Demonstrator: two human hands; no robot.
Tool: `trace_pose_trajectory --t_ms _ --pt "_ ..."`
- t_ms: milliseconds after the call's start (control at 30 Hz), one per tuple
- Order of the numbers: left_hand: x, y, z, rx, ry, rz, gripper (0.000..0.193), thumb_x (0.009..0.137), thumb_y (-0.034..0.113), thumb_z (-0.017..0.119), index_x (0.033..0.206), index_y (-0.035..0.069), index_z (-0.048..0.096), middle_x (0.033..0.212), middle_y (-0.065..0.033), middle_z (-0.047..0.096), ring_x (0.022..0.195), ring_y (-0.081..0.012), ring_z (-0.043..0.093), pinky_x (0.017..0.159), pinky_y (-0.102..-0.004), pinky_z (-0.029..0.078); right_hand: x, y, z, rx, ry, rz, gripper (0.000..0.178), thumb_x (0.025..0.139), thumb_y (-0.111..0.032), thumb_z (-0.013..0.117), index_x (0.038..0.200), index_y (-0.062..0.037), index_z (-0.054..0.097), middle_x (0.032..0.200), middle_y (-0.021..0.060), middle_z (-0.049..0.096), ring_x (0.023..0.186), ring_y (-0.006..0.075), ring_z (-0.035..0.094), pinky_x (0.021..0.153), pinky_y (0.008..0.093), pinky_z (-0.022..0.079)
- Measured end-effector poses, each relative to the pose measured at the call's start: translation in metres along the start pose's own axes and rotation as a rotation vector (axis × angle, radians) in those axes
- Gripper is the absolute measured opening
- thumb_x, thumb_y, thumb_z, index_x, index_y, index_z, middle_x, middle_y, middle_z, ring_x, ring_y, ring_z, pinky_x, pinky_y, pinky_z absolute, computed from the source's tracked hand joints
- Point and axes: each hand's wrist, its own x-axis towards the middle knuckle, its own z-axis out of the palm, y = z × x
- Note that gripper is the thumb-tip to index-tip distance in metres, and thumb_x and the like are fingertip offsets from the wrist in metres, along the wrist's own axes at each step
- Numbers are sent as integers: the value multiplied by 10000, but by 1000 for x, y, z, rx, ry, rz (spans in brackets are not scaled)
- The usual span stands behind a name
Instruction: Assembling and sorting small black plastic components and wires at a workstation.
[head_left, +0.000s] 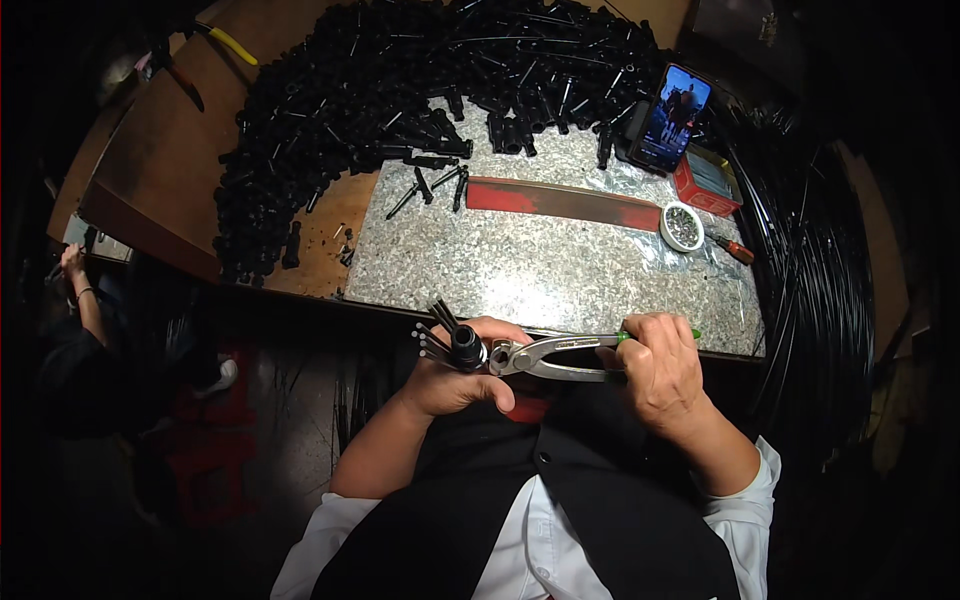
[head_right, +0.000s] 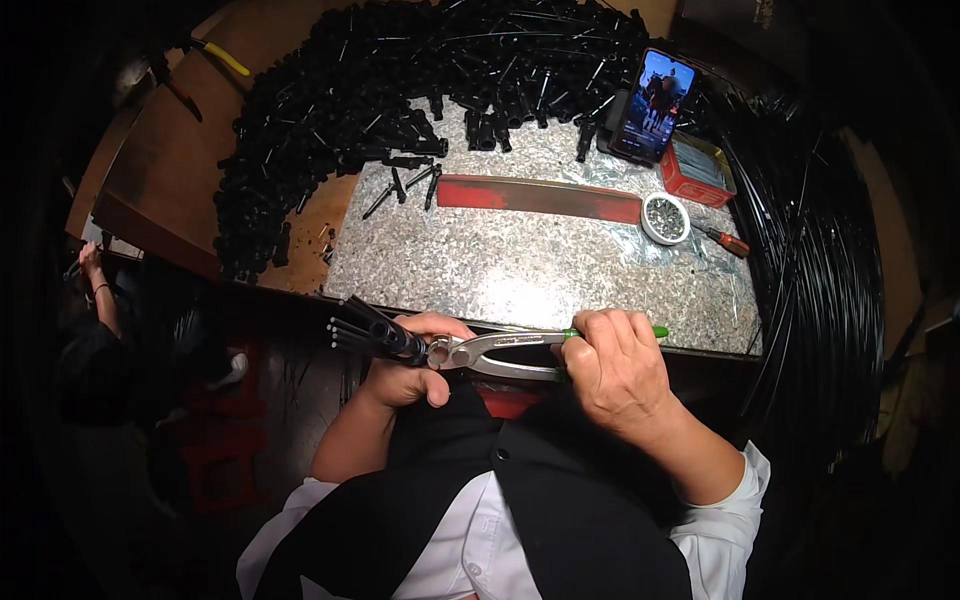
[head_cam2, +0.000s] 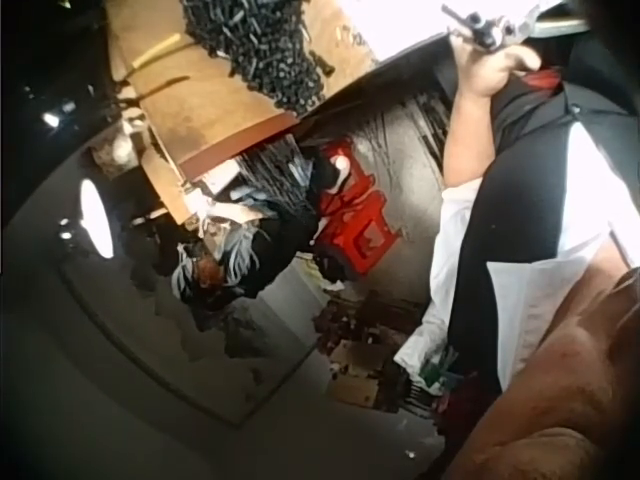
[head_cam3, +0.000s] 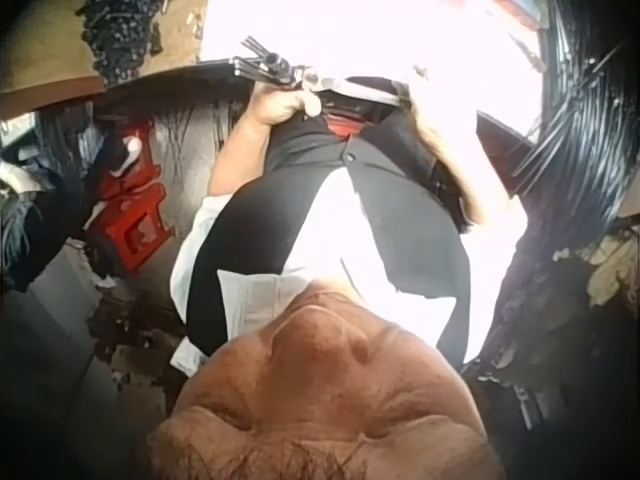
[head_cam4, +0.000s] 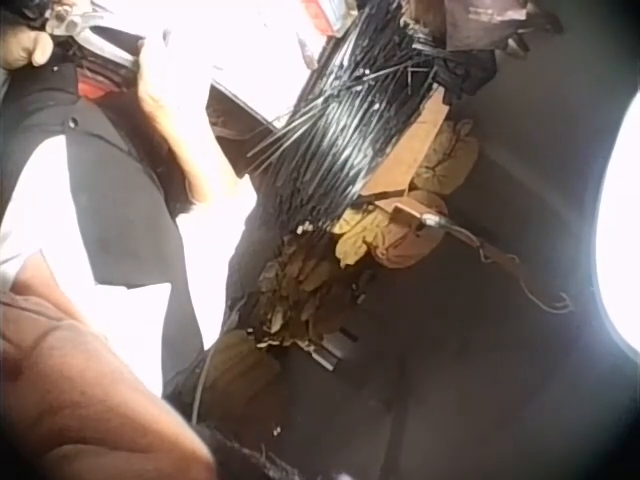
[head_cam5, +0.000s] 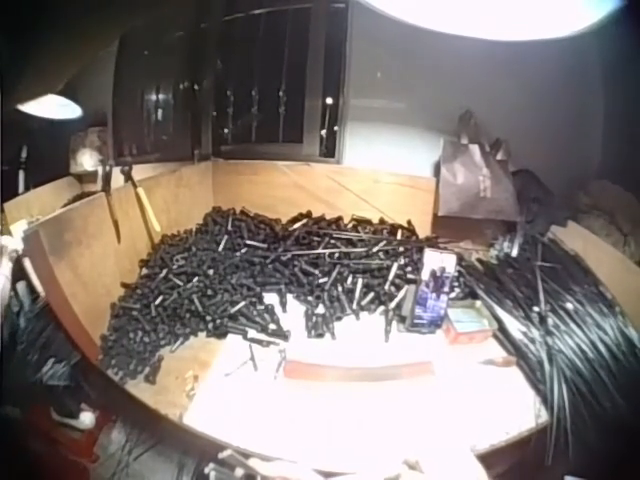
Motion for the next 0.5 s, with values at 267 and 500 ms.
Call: trace_pose_trajectory --t_ms 267,500 --pt "0 -1 -1 -8 11 -7 812 442 522 825 1008 -23 622 961 -72 643 894 -155 608 811 -278 474 0 1 2 5 -13 -11 182 740 -90 588 854 -44 453 857 125 535 693 241 507 604 346 377" --pt "0 -2 0 11 32 -9 801 449 519 823 1005 -21 622 973 -82 638 907 -161 605 815 -278 470 1 2 1 34 -25 -13 338 716 -53 680 916 -30 408 833 154 541 668 274 519 565 379 383"
